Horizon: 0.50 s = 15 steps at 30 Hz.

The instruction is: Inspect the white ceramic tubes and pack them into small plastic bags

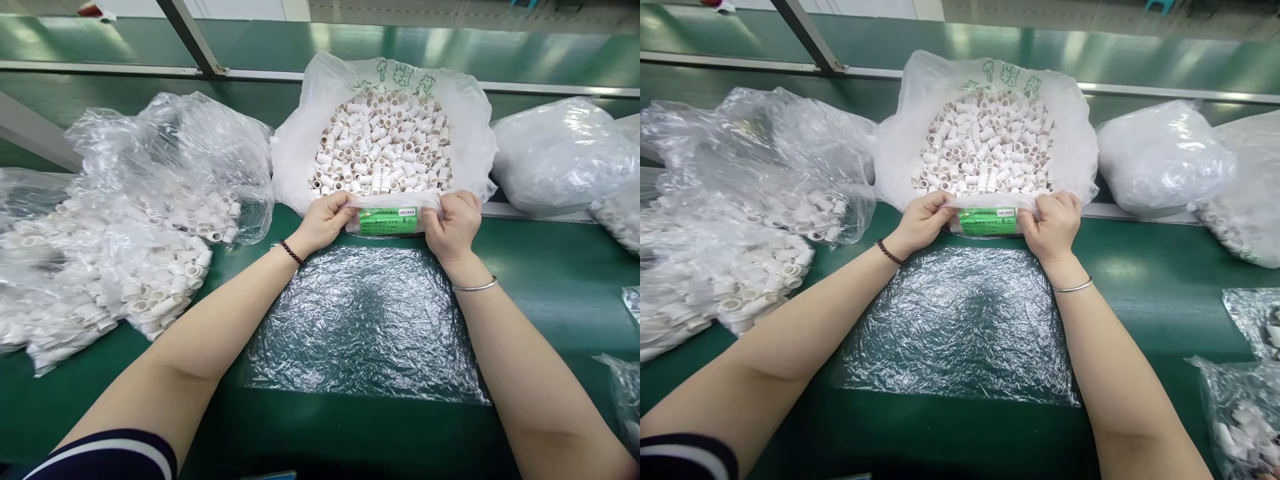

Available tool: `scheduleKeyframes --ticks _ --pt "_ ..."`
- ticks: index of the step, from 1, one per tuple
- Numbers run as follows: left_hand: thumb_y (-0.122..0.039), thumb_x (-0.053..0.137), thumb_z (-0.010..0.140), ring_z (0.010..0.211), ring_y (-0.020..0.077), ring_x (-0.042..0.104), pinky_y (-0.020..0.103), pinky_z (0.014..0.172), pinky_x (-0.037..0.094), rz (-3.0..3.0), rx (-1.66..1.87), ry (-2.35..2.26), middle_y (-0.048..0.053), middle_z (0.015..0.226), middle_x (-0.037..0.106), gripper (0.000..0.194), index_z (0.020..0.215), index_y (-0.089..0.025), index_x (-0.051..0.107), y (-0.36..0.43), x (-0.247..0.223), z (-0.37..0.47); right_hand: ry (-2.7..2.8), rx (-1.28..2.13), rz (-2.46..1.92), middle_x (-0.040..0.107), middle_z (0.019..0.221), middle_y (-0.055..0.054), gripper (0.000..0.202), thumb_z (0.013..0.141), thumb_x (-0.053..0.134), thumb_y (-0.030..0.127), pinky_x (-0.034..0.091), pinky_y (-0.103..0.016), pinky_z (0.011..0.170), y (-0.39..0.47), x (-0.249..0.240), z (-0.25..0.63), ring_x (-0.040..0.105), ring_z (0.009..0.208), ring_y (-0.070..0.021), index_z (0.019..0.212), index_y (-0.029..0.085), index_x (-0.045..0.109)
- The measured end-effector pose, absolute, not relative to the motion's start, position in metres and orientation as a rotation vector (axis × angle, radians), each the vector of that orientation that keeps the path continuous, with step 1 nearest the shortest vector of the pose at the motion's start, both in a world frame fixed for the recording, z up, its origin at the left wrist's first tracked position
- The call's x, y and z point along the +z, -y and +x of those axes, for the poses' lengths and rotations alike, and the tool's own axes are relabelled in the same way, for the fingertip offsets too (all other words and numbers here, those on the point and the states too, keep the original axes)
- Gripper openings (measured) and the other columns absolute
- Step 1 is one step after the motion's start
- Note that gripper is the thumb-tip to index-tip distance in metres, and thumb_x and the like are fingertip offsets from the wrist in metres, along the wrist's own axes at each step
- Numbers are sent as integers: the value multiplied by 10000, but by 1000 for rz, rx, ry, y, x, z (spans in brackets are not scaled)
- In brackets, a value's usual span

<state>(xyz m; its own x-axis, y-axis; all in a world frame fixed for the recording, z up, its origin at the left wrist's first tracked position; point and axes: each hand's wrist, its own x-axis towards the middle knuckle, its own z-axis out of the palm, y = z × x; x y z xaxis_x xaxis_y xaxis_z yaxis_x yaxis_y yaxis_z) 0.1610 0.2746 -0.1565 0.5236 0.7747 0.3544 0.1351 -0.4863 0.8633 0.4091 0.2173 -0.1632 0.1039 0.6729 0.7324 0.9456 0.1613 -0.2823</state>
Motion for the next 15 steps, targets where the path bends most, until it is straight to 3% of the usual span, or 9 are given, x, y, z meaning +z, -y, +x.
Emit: scheduleKeyframes --ticks 15 --pt "-568 498 900 675 131 594 253 641 471 1948 985 -737 12 719 626 409 850 -174 593 -275 -158 161 1617 -438 -1537 283 555 19 351 751 499 340 395 -390 751 -218 -164 410 432 650 -205 590 255 199"
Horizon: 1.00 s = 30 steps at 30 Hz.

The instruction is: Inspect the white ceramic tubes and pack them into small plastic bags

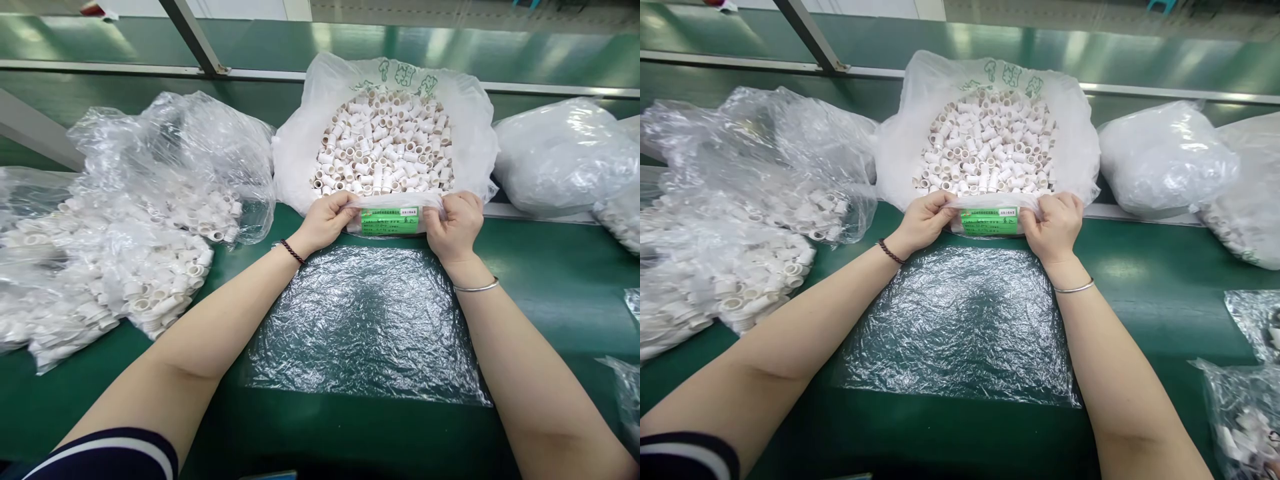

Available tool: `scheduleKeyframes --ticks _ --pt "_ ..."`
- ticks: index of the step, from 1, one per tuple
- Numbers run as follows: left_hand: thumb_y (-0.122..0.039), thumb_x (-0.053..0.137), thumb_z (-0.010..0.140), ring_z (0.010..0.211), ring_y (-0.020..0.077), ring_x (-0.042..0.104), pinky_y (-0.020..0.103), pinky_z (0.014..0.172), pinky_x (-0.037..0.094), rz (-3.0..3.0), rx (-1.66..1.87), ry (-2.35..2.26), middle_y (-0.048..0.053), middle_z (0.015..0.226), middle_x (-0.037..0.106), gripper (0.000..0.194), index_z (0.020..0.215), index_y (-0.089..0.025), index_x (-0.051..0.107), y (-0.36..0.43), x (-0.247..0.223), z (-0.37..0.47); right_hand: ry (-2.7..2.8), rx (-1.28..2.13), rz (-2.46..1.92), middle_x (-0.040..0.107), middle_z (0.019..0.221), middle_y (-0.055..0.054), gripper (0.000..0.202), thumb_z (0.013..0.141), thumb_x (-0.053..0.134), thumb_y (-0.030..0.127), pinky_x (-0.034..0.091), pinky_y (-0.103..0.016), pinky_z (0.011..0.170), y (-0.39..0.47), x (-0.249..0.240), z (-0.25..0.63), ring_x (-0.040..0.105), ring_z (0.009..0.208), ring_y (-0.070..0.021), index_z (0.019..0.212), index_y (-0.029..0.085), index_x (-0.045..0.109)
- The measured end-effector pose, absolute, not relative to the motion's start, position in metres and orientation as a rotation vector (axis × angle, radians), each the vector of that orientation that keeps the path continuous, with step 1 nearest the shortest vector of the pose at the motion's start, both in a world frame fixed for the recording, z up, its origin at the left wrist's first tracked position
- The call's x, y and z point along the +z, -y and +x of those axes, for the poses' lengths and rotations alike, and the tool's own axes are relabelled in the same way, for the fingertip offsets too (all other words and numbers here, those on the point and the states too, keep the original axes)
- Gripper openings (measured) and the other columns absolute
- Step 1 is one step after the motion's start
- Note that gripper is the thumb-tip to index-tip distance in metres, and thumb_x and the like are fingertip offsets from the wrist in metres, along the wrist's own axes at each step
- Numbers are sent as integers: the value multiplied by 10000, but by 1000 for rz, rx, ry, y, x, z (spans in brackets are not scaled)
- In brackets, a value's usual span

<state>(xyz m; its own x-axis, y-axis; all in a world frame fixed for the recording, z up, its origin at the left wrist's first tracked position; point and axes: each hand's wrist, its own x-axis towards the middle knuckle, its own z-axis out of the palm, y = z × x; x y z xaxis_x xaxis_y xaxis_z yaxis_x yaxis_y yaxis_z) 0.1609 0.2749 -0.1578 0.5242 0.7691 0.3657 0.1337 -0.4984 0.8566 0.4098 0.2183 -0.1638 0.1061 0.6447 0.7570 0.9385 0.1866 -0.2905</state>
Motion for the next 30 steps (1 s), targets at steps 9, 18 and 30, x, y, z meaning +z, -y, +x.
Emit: scheduleKeyframes --ticks 9,18,30 --pt "-578 491 902 689 138 604 263 651 479 1948 984 -744 9 708 620 414 844 -178 582 -274 -157 161 1619 -437 -1534 277 554 23 341 755 494 333 393 -382 742 -219 -164 410 418 644 -198 586 255 208" --pt "-573 502 896 659 127 607 250 641 481 1935 958 -749 3 719 627 406 850 -177 579 -273 -155 161 1618 -405 -1551 258 547 29 333 759 472 345 392 -380 744 -219 -163 409 409 634 -194 585 255 203" --pt "-568 506 893 685 139 614 252 651 482 1924 965 -757 6 715 630 393 848 -185 583 -273 -156 161 1599 -391 -1599 246 538 28 357 746 479 354 411 -385 736 -219 -162 408 414 625 -199 588 259 173"
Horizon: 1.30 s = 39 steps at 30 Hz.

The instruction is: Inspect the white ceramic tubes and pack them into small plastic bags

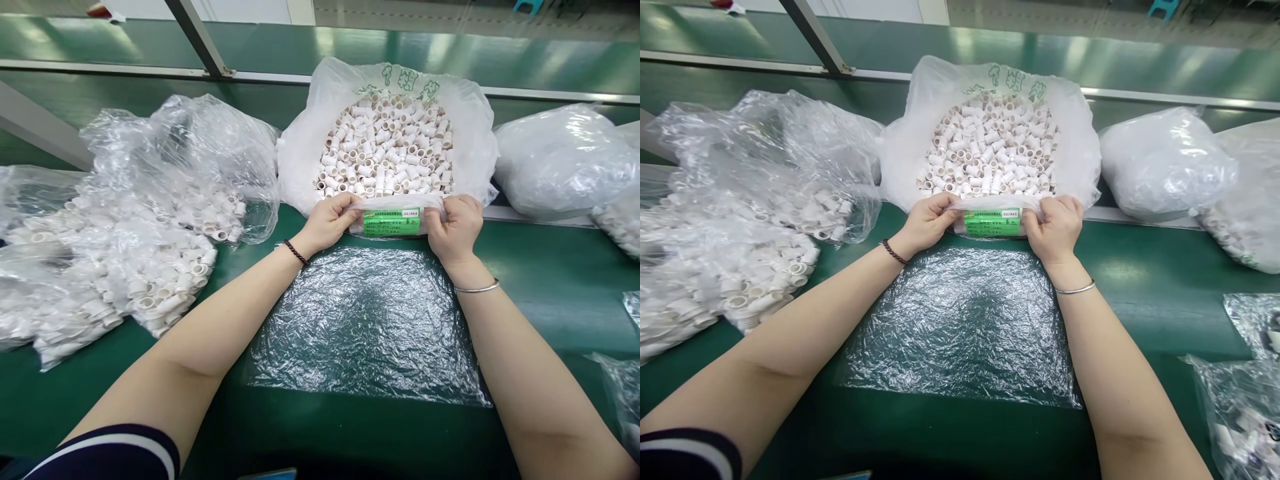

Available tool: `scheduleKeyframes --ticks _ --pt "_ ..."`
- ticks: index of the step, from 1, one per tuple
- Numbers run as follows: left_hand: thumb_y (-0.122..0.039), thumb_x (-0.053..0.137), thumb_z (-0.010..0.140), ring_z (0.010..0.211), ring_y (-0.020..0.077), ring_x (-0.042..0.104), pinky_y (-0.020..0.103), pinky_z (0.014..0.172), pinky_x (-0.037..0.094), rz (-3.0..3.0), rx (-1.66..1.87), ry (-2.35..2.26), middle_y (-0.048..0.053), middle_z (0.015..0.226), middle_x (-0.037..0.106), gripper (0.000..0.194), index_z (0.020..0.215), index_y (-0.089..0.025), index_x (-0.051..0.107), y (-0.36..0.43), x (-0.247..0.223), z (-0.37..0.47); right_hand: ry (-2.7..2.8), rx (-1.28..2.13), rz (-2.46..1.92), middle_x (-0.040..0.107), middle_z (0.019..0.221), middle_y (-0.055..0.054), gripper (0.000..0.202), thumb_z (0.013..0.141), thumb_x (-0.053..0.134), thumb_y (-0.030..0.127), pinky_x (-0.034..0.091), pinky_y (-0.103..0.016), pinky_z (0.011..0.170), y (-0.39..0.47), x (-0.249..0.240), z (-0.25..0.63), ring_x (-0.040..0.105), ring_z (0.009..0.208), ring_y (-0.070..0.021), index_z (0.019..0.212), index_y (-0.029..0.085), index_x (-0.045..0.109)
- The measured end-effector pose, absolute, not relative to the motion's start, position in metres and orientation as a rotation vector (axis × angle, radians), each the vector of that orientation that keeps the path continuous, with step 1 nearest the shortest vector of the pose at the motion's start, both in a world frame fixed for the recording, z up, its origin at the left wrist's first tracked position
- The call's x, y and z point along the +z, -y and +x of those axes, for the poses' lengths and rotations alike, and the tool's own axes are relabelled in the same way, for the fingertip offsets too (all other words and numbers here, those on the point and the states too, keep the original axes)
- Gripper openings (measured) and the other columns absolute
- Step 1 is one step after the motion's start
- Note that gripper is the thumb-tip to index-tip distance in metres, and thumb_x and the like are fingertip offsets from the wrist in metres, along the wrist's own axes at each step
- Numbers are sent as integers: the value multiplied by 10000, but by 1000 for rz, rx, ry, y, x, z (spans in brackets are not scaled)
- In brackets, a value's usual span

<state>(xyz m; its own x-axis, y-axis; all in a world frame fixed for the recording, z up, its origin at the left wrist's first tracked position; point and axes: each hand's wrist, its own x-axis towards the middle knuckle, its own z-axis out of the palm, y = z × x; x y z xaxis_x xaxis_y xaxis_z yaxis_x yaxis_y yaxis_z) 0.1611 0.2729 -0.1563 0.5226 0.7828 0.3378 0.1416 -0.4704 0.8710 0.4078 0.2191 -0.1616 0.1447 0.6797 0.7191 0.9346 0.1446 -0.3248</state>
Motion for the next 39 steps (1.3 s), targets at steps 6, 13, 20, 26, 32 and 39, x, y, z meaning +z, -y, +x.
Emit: scheduleKeyframes --ticks 6,13,20,26,32,39 --pt "-578 480 906 671 135 600 252 624 488 1925 977 -749 16 707 617 411 847 -185 586 -272 -156 161 1600 -401 -1560 274 553 18 344 714 497 345 411 -396 751 -218 -161 408 430 645 -208 588 257 189" --pt "-586 506 889 686 134 598 254 621 495 1922 992 -757 24 727 619 423 858 -178 613 -273 -155 161 1600 -404 -1503 267 553 22 347 730 502 367 401 -399 743 -218 -163 410 411 636 -207 586 259 206" --pt "-590 505 887 693 136 598 254 620 496 1925 992 -763 29 742 626 426 858 -180 619 -273 -156 161 1589 -389 -1492 266 560 18 339 732 490 362 381 -395 744 -218 -163 410 405 646 -211 588 256 203" --pt "-589 506 887 681 136 604 254 620 498 1917 979 -758 19 711 620 418 858 -184 606 -274 -157 161 1596 -399 -1502 267 561 18 342 750 477 381 377 -375 727 -219 -164 411 416 646 -214 595 256 198" --pt "-577 512 891 679 134 606 258 625 496 1907 981 -737 18 707 621 404 858 -184 601 -274 -157 161 1603 -413 -1453 269 562 21 339 757 476 374 379 -372 706 -219 -163 411 404 631 -206 599 259 199" --pt "-590 505 888 669 141 612 260 621 485 1919 972 -755 12 676 615 418 847 -185 598 -273 -155 161 1600 -365 -1526 293 580 9 318 747 482 338 382 -395 747 -220 -166 411 420 667 -212 590 252 219"
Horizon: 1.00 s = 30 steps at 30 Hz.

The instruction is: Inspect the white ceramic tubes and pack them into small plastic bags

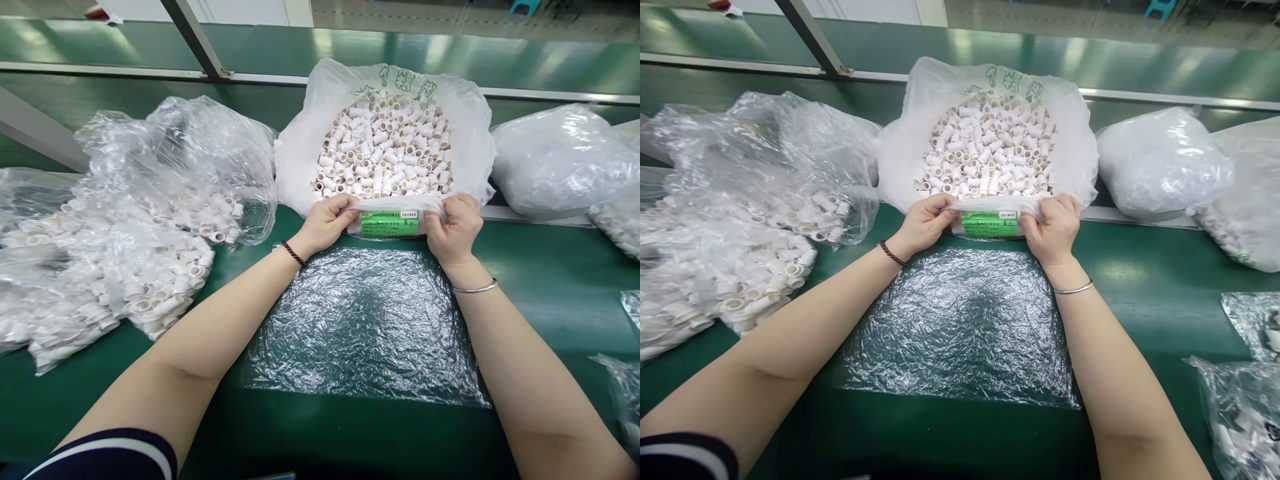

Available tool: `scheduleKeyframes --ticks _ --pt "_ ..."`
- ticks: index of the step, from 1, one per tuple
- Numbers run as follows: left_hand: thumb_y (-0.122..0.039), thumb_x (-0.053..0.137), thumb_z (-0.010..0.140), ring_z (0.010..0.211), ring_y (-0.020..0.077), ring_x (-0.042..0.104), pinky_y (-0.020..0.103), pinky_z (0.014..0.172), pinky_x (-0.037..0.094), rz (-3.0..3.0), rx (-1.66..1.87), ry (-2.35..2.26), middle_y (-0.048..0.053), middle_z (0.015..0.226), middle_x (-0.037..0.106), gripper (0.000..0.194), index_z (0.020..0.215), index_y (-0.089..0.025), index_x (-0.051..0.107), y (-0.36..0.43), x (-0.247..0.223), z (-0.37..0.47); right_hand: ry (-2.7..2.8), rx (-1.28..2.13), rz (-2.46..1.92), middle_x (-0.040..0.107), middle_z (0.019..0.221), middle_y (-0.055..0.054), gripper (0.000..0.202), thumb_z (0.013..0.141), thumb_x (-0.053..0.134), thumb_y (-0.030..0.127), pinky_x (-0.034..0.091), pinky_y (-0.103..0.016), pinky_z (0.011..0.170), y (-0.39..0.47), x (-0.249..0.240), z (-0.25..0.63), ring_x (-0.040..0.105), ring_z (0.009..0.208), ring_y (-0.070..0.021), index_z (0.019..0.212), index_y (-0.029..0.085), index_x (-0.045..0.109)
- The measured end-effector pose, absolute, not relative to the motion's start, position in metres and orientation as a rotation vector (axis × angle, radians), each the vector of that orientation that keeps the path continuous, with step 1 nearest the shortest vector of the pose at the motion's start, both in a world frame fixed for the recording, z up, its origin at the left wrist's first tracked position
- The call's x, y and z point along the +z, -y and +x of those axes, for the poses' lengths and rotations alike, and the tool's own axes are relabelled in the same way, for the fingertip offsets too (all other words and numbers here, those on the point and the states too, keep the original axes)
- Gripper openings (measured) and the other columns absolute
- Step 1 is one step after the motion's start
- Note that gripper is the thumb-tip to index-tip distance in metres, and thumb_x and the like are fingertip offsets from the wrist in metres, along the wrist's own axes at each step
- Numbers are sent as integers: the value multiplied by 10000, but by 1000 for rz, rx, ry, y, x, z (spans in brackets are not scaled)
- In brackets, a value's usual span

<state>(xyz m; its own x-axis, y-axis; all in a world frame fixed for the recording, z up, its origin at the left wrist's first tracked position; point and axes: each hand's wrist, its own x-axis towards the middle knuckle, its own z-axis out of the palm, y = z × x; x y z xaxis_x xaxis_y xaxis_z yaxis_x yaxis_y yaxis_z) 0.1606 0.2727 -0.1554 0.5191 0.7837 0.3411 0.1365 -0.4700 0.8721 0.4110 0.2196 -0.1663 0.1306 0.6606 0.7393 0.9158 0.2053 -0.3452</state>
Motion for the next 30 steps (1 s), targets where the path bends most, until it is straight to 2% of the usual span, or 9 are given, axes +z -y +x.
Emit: scheduleKeyframes --ticks 17,23,30 --pt "-581 516 886 652 123 606 236 597 481 1929 992 -756 13 710 637 410 842 -182 596 -274 -157 161 1613 -405 -1490 286 557 18 325 753 478 347 398 -377 715 -219 -164 411 432 632 -202 600 255 206" --pt "-590 537 874 560 104 616 217 546 496 1809 959 -657 -7 638 629 418 812 -176 554 -271 -154 162 1609 -406 -1426 289 555 25 321 753 493 324 391 -373 708 -220 -165 411 421 621 -192 591 257 224" --pt "-609 537 864 563 101 626 214 572 513 1772 915 -664 -1 597 637 445 772 -174 538 -270 -153 162 1623 -387 -1454 293 554 24 335 770 488 345 399 -374 712 -219 -164 411 422 625 -188 581 257 225"
